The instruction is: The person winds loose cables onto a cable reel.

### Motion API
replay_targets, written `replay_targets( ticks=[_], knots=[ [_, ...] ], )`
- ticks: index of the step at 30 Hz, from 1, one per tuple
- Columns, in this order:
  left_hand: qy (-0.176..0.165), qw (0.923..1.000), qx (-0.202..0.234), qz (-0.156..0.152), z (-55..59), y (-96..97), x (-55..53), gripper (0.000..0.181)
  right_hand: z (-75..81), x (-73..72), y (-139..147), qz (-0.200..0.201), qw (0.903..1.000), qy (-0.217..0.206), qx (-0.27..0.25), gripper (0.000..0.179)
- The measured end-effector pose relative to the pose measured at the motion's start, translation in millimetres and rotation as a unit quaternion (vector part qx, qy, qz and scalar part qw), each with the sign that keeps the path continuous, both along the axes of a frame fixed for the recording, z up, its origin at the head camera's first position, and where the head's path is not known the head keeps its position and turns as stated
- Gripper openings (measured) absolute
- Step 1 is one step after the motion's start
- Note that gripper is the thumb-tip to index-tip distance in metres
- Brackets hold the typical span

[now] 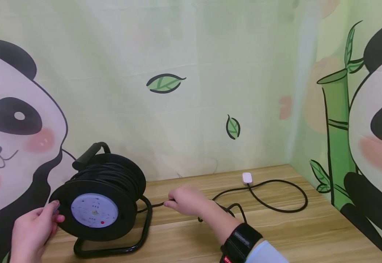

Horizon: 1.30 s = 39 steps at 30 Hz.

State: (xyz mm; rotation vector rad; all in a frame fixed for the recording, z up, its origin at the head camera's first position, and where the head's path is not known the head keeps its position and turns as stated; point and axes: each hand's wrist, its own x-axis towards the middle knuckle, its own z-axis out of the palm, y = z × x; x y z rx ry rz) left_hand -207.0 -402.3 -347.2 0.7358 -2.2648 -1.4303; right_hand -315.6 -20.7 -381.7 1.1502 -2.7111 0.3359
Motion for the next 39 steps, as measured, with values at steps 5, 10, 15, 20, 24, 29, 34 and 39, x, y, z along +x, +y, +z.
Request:
replay_targets(
  ticks=[5,10,15,20,24,29,34,39],
  knots=[
    [0.014,0.9988,-0.039,0.027,11.4,15.5,2.7,0.062,-1.2,4.0,-20.0,0.018,0.9996,-0.022,-0.006,0.038],
    [0.046,0.9922,-0.106,0.048,17.0,35.1,2.2,0.063,-4.8,7.3,-34.3,0.023,0.9996,-0.019,-0.001,0.037],
    [0.065,0.9885,-0.131,0.039,22.5,50.1,1.3,0.064,-7.0,7.6,-43.2,0.025,0.9992,-0.031,-0.011,0.034],
    [0.078,0.986,-0.145,0.026,24.1,58.2,1.0,0.063,-7.2,6.8,-49.3,0.024,0.9986,-0.043,-0.018,0.032],
    [0.076,0.9871,-0.14,0.019,21.8,59.5,1.9,0.066,-7.6,8.0,-50.4,0.019,0.9988,-0.044,-0.014,0.031],
    [0.071,0.9895,-0.126,0.009,19.1,60.8,0.0,0.069,-7.5,9.1,-49.7,0.022,0.9988,-0.04,-0.017,0.03],
    [0.079,0.9897,-0.119,-0.003,17.7,61.7,-3.8,0.068,-6.0,10.0,-48.8,0.016,0.9986,-0.046,-0.019,0.03],
    [0.089,0.9879,-0.128,-0.001,16.4,64.5,-4.7,0.063,-4.1,10.0,-42.3,0.01,0.9979,-0.06,-0.02,0.038]
  ],
)
